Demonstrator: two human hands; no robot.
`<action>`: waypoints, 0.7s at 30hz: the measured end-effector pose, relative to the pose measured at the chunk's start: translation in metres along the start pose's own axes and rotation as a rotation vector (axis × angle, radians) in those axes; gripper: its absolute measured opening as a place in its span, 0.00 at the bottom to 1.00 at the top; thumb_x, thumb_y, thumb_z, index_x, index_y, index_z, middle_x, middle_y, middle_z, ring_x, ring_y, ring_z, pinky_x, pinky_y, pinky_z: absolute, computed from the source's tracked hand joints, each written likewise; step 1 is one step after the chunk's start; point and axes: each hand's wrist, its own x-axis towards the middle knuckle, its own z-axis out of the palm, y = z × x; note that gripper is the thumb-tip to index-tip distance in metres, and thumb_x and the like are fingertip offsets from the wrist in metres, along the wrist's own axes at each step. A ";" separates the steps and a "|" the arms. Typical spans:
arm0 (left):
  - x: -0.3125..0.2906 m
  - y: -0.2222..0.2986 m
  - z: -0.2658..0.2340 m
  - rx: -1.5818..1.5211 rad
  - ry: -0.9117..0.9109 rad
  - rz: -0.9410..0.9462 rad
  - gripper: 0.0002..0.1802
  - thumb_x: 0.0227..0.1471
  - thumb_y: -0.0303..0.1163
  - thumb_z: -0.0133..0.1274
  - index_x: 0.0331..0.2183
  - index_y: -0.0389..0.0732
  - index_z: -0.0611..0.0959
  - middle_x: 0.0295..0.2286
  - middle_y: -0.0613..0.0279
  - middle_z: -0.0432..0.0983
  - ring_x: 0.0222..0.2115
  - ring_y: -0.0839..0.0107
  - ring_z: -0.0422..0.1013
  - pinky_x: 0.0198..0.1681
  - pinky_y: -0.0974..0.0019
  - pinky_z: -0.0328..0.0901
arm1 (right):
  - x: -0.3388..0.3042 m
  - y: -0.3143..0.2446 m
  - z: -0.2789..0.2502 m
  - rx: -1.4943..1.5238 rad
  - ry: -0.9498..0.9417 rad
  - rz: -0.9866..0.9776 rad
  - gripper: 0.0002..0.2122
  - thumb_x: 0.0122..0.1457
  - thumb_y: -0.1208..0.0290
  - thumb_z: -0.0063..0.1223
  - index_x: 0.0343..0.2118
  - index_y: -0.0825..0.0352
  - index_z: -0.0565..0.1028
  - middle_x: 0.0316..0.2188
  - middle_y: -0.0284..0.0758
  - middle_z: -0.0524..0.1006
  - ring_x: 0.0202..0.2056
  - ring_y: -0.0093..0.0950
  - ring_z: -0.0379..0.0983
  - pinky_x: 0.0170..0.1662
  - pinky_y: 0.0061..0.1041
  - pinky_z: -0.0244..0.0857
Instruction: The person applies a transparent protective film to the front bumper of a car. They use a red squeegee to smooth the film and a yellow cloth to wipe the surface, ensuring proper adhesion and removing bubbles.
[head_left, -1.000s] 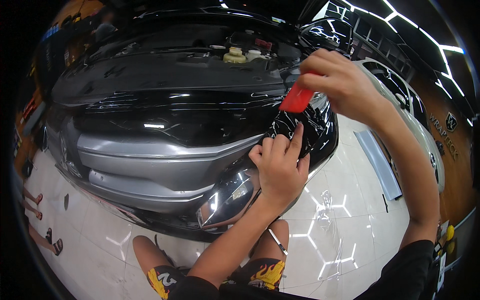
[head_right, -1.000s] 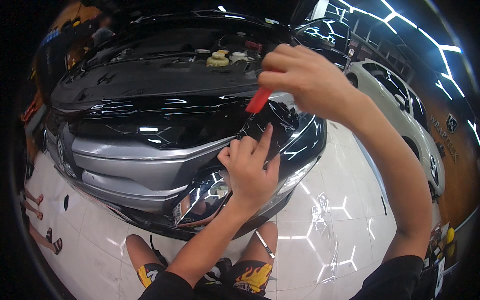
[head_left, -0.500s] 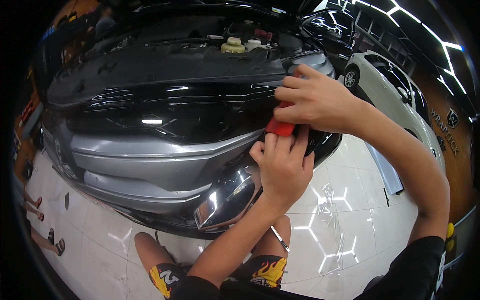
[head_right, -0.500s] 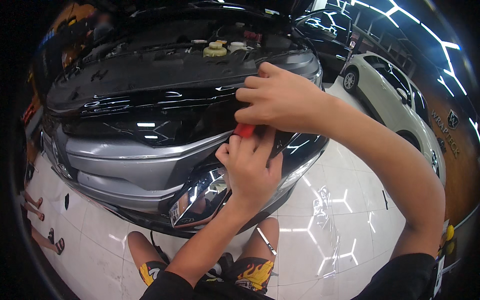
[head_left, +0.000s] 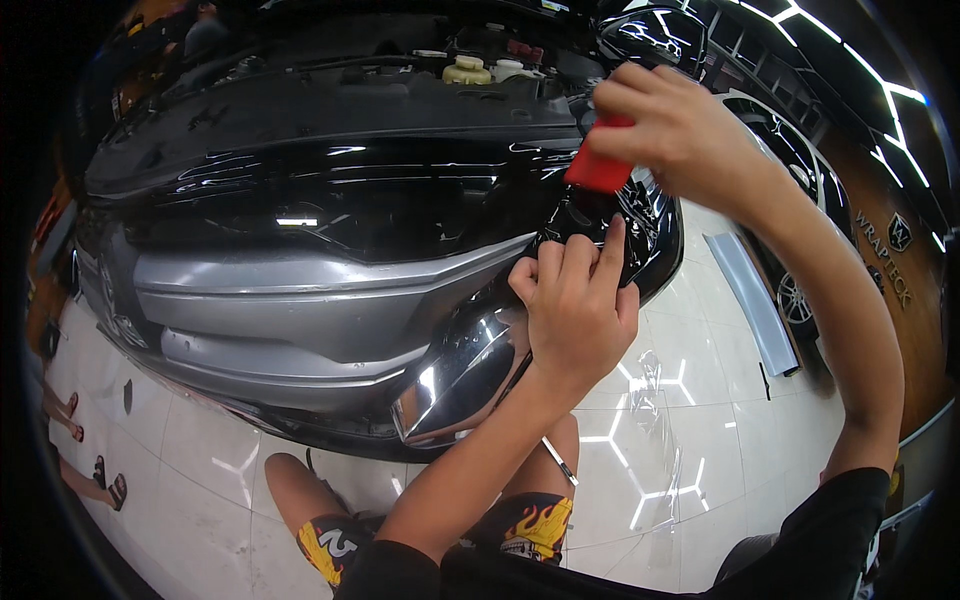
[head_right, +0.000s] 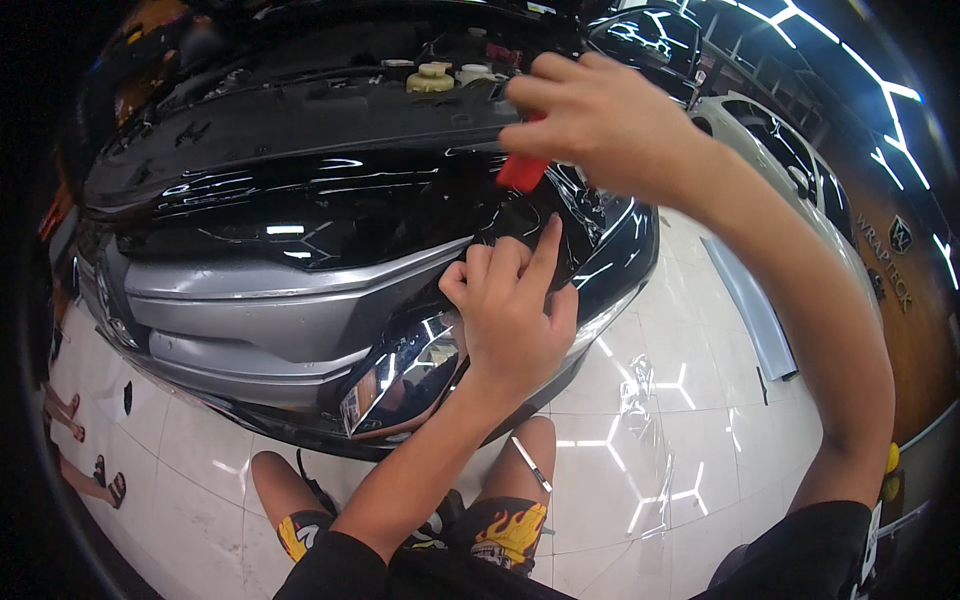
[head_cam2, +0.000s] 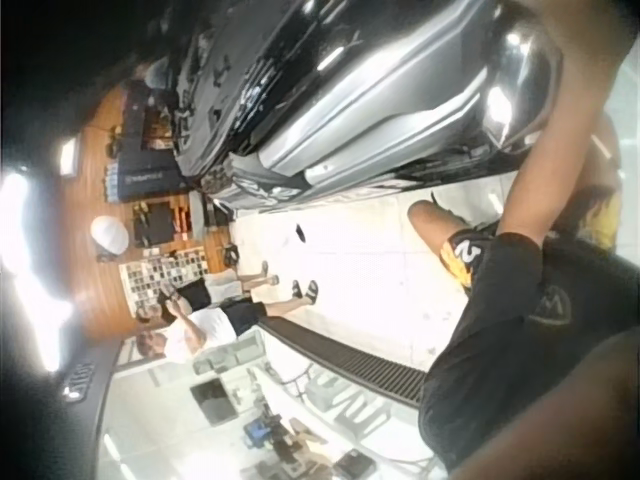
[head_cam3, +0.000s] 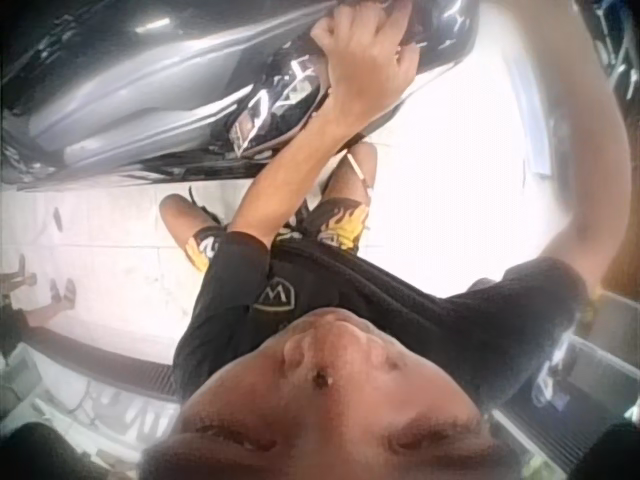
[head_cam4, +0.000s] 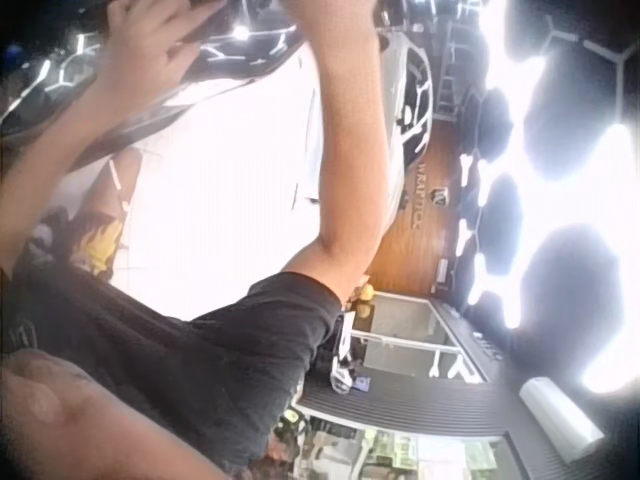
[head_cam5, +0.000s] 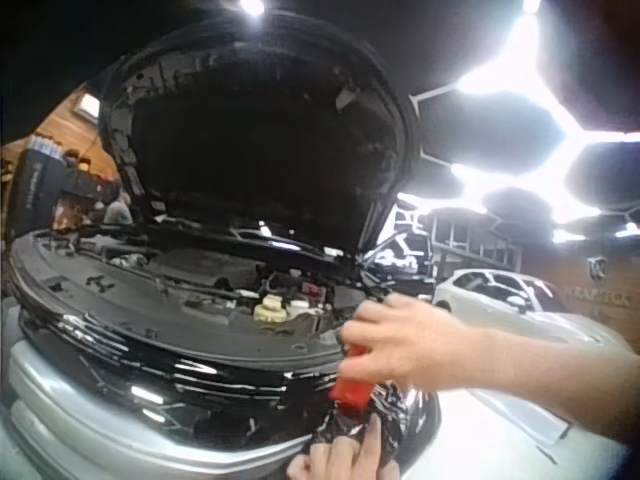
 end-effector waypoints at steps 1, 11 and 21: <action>0.000 0.000 0.000 0.008 0.000 0.001 0.36 0.41 0.29 0.64 0.56 0.41 0.84 0.33 0.65 0.69 0.38 0.63 0.65 0.47 0.53 0.50 | 0.004 -0.009 -0.004 0.080 0.008 -0.017 0.18 0.45 0.74 0.70 0.42 0.53 0.81 0.44 0.29 0.75 0.55 0.31 0.71 0.52 0.33 0.69; -0.003 0.004 0.003 -0.043 -0.021 -0.013 0.35 0.39 0.29 0.63 0.55 0.42 0.85 0.33 0.66 0.69 0.40 0.63 0.65 0.48 0.52 0.50 | -0.045 0.054 0.043 -0.083 -0.125 0.195 0.23 0.43 0.85 0.69 0.43 0.56 0.79 0.46 0.32 0.74 0.55 0.35 0.71 0.56 0.35 0.71; -0.027 0.007 -0.026 -0.017 -0.119 0.171 0.24 0.48 0.37 0.59 0.49 0.51 0.86 0.40 0.70 0.72 0.48 0.65 0.65 0.53 0.48 0.51 | -0.056 -0.131 -0.087 0.575 0.520 0.344 0.18 0.40 0.71 0.67 0.39 0.61 0.84 0.38 0.39 0.80 0.37 0.37 0.79 0.36 0.34 0.74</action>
